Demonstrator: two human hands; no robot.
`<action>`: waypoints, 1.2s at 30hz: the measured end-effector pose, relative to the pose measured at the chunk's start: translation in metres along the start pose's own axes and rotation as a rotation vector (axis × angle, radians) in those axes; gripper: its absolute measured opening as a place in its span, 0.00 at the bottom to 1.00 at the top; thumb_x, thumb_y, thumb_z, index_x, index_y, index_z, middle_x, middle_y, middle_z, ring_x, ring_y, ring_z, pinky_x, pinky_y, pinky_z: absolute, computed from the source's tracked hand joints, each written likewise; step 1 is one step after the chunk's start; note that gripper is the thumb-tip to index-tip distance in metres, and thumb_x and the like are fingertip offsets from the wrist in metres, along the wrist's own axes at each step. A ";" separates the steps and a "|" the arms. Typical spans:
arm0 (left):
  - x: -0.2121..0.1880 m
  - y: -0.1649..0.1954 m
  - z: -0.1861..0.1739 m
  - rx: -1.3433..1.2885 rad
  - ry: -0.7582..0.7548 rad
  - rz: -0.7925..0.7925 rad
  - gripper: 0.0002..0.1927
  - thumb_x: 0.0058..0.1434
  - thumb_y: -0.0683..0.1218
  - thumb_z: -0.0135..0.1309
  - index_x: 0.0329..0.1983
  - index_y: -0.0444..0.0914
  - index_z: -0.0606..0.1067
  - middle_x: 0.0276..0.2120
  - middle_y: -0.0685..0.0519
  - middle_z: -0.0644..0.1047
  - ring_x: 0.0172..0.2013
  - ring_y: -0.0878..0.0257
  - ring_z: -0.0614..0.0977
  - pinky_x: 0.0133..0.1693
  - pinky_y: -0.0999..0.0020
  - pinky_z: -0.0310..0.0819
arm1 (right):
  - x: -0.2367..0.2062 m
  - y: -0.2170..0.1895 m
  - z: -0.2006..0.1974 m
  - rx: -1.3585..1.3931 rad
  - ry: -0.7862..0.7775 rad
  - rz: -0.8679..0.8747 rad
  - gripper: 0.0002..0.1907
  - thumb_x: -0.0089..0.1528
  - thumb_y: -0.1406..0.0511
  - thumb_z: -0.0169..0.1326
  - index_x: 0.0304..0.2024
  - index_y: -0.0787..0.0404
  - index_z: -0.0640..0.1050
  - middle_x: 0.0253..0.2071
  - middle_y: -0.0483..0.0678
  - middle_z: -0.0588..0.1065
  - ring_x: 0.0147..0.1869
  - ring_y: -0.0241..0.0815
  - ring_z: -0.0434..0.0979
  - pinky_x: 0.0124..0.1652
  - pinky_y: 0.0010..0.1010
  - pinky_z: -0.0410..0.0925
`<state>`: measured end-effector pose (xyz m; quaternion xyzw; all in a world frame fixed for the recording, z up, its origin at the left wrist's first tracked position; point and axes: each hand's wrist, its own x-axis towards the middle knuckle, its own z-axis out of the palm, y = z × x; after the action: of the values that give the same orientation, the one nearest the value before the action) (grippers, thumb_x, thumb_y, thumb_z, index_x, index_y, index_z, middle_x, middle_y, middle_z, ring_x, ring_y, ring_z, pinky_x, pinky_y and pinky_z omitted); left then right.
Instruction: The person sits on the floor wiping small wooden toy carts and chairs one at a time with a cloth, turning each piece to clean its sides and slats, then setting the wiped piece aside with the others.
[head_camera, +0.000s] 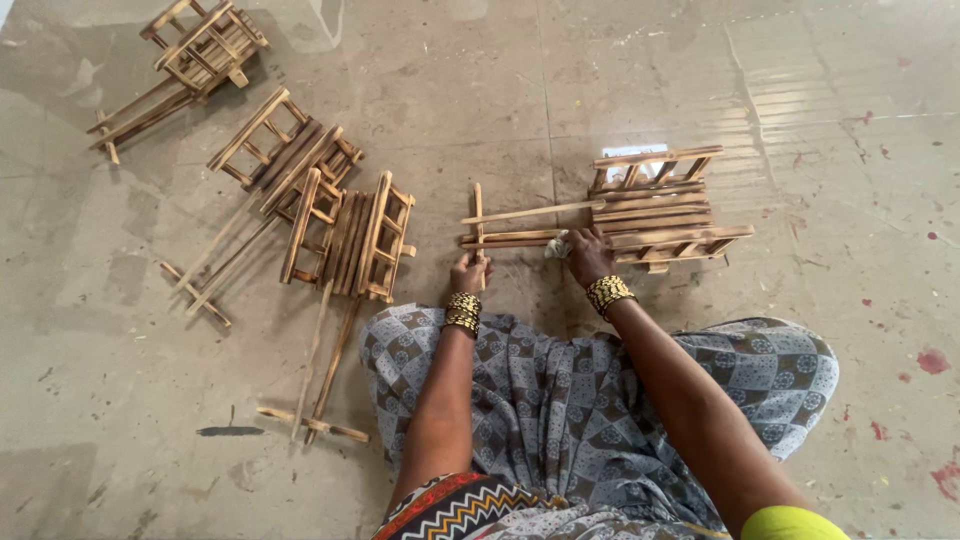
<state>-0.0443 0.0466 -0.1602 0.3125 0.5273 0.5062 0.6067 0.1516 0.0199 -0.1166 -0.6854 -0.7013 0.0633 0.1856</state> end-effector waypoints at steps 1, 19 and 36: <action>0.000 -0.001 0.000 0.020 0.011 -0.023 0.11 0.63 0.44 0.59 0.47 0.38 0.78 0.31 0.55 0.82 0.25 0.67 0.82 0.25 0.72 0.76 | 0.000 0.000 0.000 -0.017 0.011 -0.006 0.18 0.55 0.66 0.61 0.48 0.49 0.79 0.53 0.45 0.77 0.62 0.49 0.69 0.60 0.49 0.60; 0.011 -0.017 0.000 -0.065 0.062 -0.288 0.33 0.64 0.75 0.51 0.26 0.42 0.65 0.15 0.61 0.62 0.12 0.71 0.60 0.13 0.71 0.52 | -0.007 0.014 0.008 -0.012 0.050 -0.015 0.17 0.52 0.70 0.60 0.44 0.55 0.81 0.50 0.48 0.78 0.59 0.52 0.71 0.55 0.54 0.64; 0.007 -0.009 0.000 -0.247 -0.009 -0.133 0.12 0.64 0.53 0.53 0.41 0.40 0.75 0.23 0.57 0.73 0.18 0.68 0.73 0.16 0.75 0.62 | -0.022 0.017 0.007 0.126 0.159 -0.039 0.16 0.56 0.74 0.56 0.46 0.57 0.81 0.51 0.51 0.78 0.57 0.56 0.72 0.53 0.45 0.70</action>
<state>-0.0418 0.0502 -0.1703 0.2021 0.4776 0.5245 0.6753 0.1648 0.0000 -0.1332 -0.6614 -0.6922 0.0488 0.2845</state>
